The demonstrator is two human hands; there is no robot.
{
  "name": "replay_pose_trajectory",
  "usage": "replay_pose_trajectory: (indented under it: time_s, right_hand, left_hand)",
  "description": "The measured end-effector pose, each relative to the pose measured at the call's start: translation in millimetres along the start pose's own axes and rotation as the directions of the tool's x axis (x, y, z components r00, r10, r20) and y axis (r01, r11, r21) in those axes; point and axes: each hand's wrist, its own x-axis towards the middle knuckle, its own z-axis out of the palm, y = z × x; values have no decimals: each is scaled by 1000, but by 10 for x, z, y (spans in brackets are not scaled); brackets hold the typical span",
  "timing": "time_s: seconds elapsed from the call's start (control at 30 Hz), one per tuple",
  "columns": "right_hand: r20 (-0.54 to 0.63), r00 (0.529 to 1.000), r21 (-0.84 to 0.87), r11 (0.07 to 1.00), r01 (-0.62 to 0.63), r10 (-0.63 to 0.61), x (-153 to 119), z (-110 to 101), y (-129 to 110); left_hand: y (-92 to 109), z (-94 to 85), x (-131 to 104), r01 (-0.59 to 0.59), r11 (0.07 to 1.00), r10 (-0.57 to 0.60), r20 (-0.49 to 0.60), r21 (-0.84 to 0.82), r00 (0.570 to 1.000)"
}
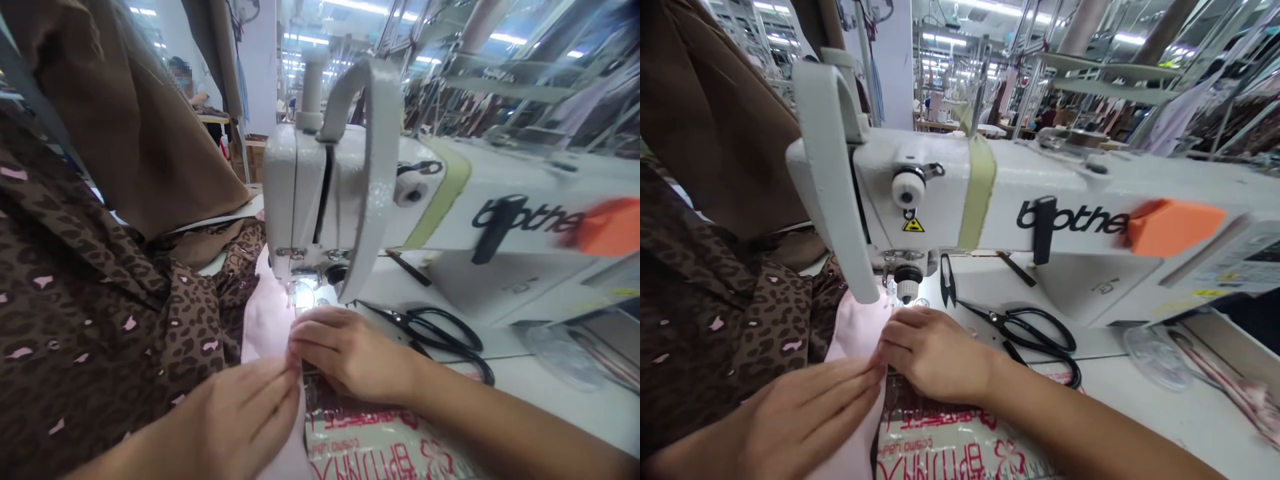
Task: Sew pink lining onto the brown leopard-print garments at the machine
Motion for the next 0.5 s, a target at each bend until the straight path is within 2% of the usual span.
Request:
replay_pose_trajectory:
  time_s: [0.07, 0.17, 0.4, 0.5]
  right_hand:
    - [12, 1000, -42, 999, -12, 12, 11, 11, 24]
    - [30, 999, -67, 997, -36, 38, 16, 28, 42]
    - [87, 995, -97, 995, -30, 39, -12, 67, 69]
    - [102, 994, -86, 996, -30, 39, -21, 66, 80]
  left_hand:
    - [-51, -78, 71, 8, 1000, -8, 64, -6, 998]
    - [-67, -142, 128, 17, 1000, -19, 94, 24, 995]
    - [-126, -148, -40, 14, 994, -4, 99, -108, 995]
    - [-100, -145, -34, 28, 993, -17, 87, -117, 996]
